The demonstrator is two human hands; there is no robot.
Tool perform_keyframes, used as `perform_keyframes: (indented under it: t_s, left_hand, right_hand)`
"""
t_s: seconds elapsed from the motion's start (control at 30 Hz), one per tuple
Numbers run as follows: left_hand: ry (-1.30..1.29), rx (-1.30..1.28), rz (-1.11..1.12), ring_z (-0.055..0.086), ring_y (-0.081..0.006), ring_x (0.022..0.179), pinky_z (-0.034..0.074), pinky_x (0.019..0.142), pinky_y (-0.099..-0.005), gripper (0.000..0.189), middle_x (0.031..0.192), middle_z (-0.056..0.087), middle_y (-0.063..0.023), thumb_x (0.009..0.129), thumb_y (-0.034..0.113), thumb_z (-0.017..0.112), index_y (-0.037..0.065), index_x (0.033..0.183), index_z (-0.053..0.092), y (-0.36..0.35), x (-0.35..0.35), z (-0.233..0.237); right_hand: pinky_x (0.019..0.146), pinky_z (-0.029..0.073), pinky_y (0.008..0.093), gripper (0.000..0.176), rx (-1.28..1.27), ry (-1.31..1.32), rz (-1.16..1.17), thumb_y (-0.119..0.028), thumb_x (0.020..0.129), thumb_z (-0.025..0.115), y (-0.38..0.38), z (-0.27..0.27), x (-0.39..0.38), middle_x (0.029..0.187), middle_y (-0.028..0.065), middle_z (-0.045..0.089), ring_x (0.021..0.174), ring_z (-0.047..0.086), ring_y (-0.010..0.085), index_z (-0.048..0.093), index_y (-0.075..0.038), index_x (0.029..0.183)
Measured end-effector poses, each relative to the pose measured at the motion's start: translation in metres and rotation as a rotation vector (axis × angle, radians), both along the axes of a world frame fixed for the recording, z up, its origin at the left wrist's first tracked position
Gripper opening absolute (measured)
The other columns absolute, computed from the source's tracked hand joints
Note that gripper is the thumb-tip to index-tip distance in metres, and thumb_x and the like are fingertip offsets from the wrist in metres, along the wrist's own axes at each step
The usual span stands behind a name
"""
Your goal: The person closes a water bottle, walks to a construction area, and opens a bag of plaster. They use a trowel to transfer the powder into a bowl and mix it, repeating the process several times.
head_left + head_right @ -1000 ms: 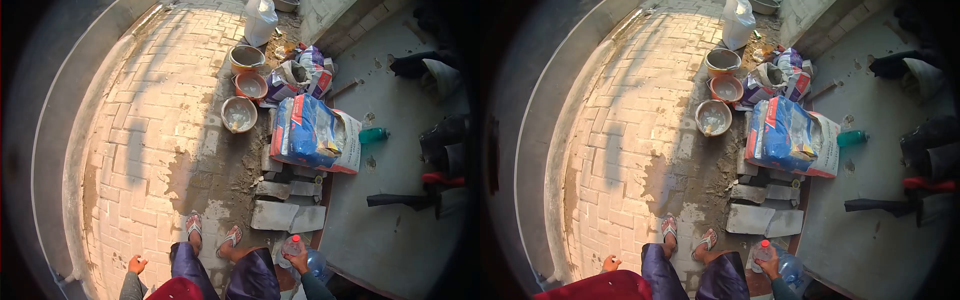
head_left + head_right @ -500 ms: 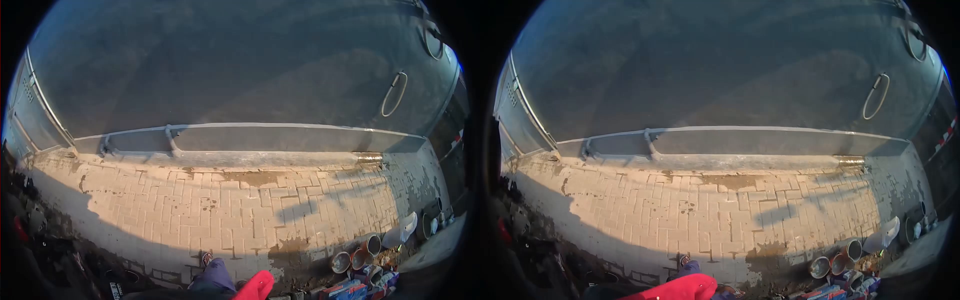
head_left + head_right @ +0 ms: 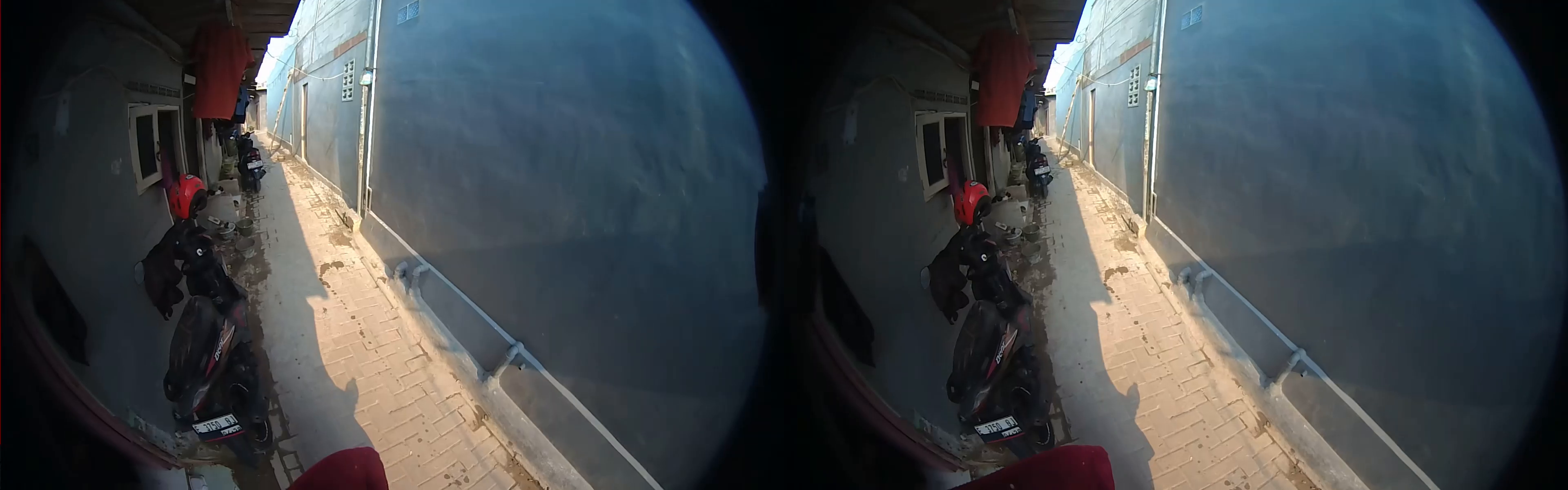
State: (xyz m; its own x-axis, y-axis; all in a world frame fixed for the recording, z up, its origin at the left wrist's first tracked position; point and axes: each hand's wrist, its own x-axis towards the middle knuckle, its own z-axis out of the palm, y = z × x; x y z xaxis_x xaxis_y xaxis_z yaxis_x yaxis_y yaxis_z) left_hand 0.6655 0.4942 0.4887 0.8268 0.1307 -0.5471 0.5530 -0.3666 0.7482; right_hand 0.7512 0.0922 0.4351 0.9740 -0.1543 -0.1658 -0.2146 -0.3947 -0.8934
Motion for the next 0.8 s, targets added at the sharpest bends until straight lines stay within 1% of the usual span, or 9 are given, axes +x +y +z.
perform_keyframes:
  t_s: [0.3,0.5,0.67,0.8]
  left_hand:
    - [-0.033,-0.067,0.311,0.068,-0.0252,0.084,0.055,0.076,-0.0361,0.051,0.093,0.07,-0.0182,0.08,0.029,0.077,-0.002,0.117,0.062,-0.02,0.069,0.002]
    - [-0.008,-0.086,0.563,0.068,-0.0243,0.082,0.055,0.074,-0.0358,0.048,0.092,0.07,-0.0179,0.081,0.027,0.076,-0.003,0.116,0.062,-0.039,0.108,0.024]
    - [0.01,-0.113,0.761,0.068,-0.0236,0.081,0.055,0.073,-0.0354,0.047,0.091,0.07,-0.0176,0.082,0.026,0.076,-0.003,0.116,0.062,-0.037,0.136,0.035]
    - [0.028,-0.165,0.908,0.067,-0.023,0.079,0.055,0.072,-0.0352,0.045,0.091,0.07,-0.0174,0.083,0.024,0.076,-0.004,0.116,0.062,-0.023,0.155,0.023]
  right_hand:
    - [0.083,0.056,0.039,0.07,0.015,0.041,0.282,-0.018,0.049,0.089,0.028,-0.026,0.168,0.098,0.0119,0.071,0.091,0.07,0.0228,0.058,-0.004,0.111]
    - [0.083,0.056,0.0392,0.071,0.023,0.04,0.454,-0.018,0.049,0.09,0.046,-0.014,0.287,0.098,0.0121,0.071,0.091,0.07,0.0234,0.058,-0.004,0.11]
    - [0.082,0.056,0.0394,0.071,0.031,0.031,0.599,-0.017,0.048,0.09,0.092,-0.006,0.372,0.098,0.0123,0.071,0.091,0.07,0.0238,0.058,-0.004,0.11]
    - [0.082,0.056,0.0396,0.071,0.031,0.04,0.688,-0.017,0.048,0.09,0.151,-0.017,0.428,0.098,0.0125,0.071,0.091,0.07,0.0242,0.058,-0.004,0.11]
